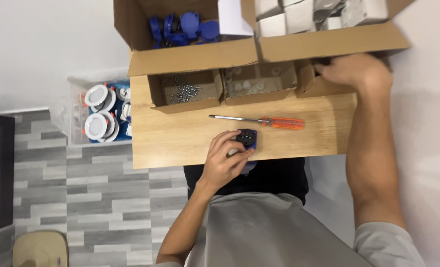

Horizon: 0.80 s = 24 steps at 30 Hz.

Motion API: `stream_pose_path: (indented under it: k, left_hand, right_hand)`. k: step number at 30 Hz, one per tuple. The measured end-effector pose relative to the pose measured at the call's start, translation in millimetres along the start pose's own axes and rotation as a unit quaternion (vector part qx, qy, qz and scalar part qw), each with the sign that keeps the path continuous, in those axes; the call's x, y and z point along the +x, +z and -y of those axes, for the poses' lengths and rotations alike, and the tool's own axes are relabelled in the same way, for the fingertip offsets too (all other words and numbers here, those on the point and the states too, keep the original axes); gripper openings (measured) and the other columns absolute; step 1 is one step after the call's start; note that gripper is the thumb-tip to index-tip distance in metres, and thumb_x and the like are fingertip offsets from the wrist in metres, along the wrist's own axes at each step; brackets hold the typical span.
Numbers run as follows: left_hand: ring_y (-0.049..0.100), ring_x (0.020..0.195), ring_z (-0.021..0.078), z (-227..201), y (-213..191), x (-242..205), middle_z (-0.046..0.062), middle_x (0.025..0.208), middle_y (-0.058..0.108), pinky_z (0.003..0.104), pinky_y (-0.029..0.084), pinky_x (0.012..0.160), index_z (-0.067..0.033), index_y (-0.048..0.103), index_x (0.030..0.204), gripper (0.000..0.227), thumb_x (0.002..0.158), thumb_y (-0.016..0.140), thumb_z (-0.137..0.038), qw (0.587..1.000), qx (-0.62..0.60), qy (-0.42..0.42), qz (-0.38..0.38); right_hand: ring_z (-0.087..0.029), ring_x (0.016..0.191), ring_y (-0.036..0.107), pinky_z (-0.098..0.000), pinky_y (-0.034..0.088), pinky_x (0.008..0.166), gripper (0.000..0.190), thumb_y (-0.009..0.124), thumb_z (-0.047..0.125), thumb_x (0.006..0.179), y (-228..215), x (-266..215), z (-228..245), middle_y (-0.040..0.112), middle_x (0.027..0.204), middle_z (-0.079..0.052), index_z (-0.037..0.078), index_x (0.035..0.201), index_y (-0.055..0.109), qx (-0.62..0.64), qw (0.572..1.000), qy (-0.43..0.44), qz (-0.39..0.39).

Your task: The person assembles a small electrical component by inserting a white plastic piece into a blue housing, then uses a screwdriver to tighten screws on the blue housing. They repeat the process with another component, inserting a black piece into a blue housing and securing it with screws.

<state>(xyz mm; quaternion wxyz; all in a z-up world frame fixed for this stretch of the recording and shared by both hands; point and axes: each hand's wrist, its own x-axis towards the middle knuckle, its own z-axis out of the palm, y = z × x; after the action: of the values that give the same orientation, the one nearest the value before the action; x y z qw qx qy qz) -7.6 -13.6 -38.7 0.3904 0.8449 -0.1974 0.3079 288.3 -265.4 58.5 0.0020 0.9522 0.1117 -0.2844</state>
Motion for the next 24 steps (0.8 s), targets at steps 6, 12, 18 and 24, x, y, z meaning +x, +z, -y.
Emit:
stream_pose_path:
  k: [6, 12, 18, 24]
  left_hand:
    - [0.071, 0.118, 0.0396, 1.5, 8.8, -1.1, 0.008, 0.101, 0.071, 0.053, 0.058, 0.100, -0.0118, 0.075, 0.106, 0.014, 0.100, 0.084, -0.002, 0.999, 0.040, 0.007, -0.023]
    - [0.072, 0.116, 0.0394, 4.7, 15.8, -8.3, 0.006, 0.103, 0.070, 0.050, 0.058, 0.097, -0.0135, 0.077, 0.109, 0.016, 0.100, 0.085, -0.003, 0.999, 0.042, -0.007, -0.024]
    - [0.077, 0.122, 0.0328, 7.9, 18.5, -17.4, -0.001, 0.096, 0.073, 0.048, 0.060, 0.103, -0.0206, 0.089, 0.104, 0.026, 0.094, 0.080, 0.002, 0.997, 0.048, -0.036, -0.046]
    - [0.070, 0.123, 0.0354, 4.5, 8.0, -9.7, 0.001, 0.109, 0.074, 0.045, 0.057, 0.097, -0.0142, 0.078, 0.118, 0.018, 0.107, 0.074, 0.000, 0.999, 0.036, 0.006, 0.016]
  right_hand:
    - [-0.041, 0.126, 0.063, -0.0551, 0.054, 0.098, 0.049, 0.061, 0.045, 0.096, -13.1, 2.5, 16.9, 0.070, 0.140, -0.012, 0.010, 0.123, 0.082, 0.002, 0.994, 0.104, 0.034]
    - [-0.047, 0.110, 0.074, -0.0549, 0.060, 0.081, 0.039, 0.069, 0.026, 0.091, 21.2, 37.0, -18.9, 0.079, 0.127, -0.020, 0.007, 0.123, 0.079, -0.022, 0.997, 0.033, -0.061]
    - [-0.032, 0.110, 0.073, -0.0449, 0.055, 0.090, 0.026, 0.078, 0.027, 0.098, 29.8, 38.0, -46.4, 0.082, 0.121, -0.006, 0.013, 0.118, 0.085, 0.035, 0.990, -0.061, -0.119]
    - [-0.015, 0.092, 0.074, -0.0292, 0.053, 0.083, 0.016, 0.095, 0.017, 0.110, 40.3, -12.8, -49.1, 0.081, 0.104, -0.005, 0.005, 0.118, 0.087, 0.123, 0.939, -0.223, -0.231]
